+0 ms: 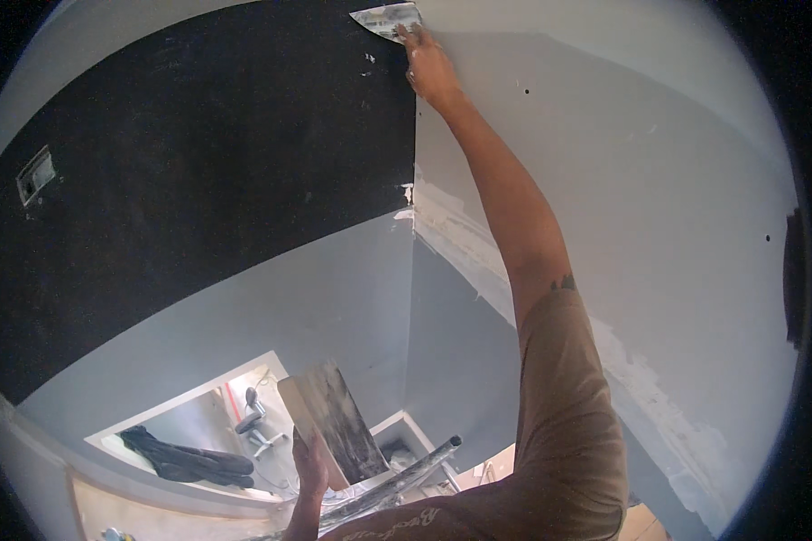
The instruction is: The person applies plaster to the joints and surfaces of a ceiling using a putty knife and a hawk. They spread the plaster in smooth strokes along the seams and across the drywall panels while standing on scaffolding.
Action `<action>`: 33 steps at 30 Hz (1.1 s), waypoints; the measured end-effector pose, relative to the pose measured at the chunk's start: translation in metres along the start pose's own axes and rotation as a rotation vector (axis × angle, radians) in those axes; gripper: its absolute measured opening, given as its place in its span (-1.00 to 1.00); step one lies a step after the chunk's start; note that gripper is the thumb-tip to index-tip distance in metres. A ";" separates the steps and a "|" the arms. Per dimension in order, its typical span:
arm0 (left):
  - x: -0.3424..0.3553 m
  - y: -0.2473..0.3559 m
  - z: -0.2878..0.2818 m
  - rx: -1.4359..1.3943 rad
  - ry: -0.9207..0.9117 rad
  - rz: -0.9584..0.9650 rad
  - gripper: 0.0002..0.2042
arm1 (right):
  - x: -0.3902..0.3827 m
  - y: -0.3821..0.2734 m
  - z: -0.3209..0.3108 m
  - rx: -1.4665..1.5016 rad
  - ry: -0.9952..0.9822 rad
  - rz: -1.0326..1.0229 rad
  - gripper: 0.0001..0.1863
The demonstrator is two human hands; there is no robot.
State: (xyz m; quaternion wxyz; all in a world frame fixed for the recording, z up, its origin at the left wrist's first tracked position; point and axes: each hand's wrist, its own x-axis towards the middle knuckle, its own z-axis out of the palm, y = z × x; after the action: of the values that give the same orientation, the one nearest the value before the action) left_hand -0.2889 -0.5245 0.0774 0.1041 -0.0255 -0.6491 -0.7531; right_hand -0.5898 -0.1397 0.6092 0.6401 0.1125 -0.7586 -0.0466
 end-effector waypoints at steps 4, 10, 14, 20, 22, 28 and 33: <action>-0.007 0.016 0.006 0.033 -0.015 -0.030 -0.53 | -0.033 -0.010 0.010 -0.020 -0.079 0.028 -0.05; 0.006 -0.008 -0.004 -0.031 -0.050 -0.093 -0.45 | -0.147 -0.053 0.030 0.055 -0.252 0.138 -0.23; 0.014 0.030 0.024 0.044 -0.092 -0.088 -0.49 | -0.214 -0.059 0.027 0.007 -0.296 0.124 -0.20; 0.072 0.017 0.043 -0.464 -0.281 -0.207 -0.50 | -0.248 -0.067 -0.040 -0.013 -0.431 0.000 -0.25; 0.094 0.018 0.060 -0.639 -0.374 -0.285 -0.52 | -0.291 -0.079 -0.061 0.662 -0.318 0.206 -0.43; 0.135 0.014 0.079 -0.660 -0.511 -0.296 -0.53 | -0.377 -0.186 -0.210 0.787 -0.582 -0.120 -0.47; 0.122 0.028 0.073 -0.895 -0.583 -0.328 -0.59 | -0.393 -0.176 -0.232 0.556 -0.890 0.038 -0.37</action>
State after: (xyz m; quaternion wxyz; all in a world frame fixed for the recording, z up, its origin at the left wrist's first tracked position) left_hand -0.4094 -0.4720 0.1369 -0.2190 -0.1732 -0.2635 -0.9234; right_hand -0.2817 -0.2030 0.2342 0.2027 0.2336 -0.9427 0.1248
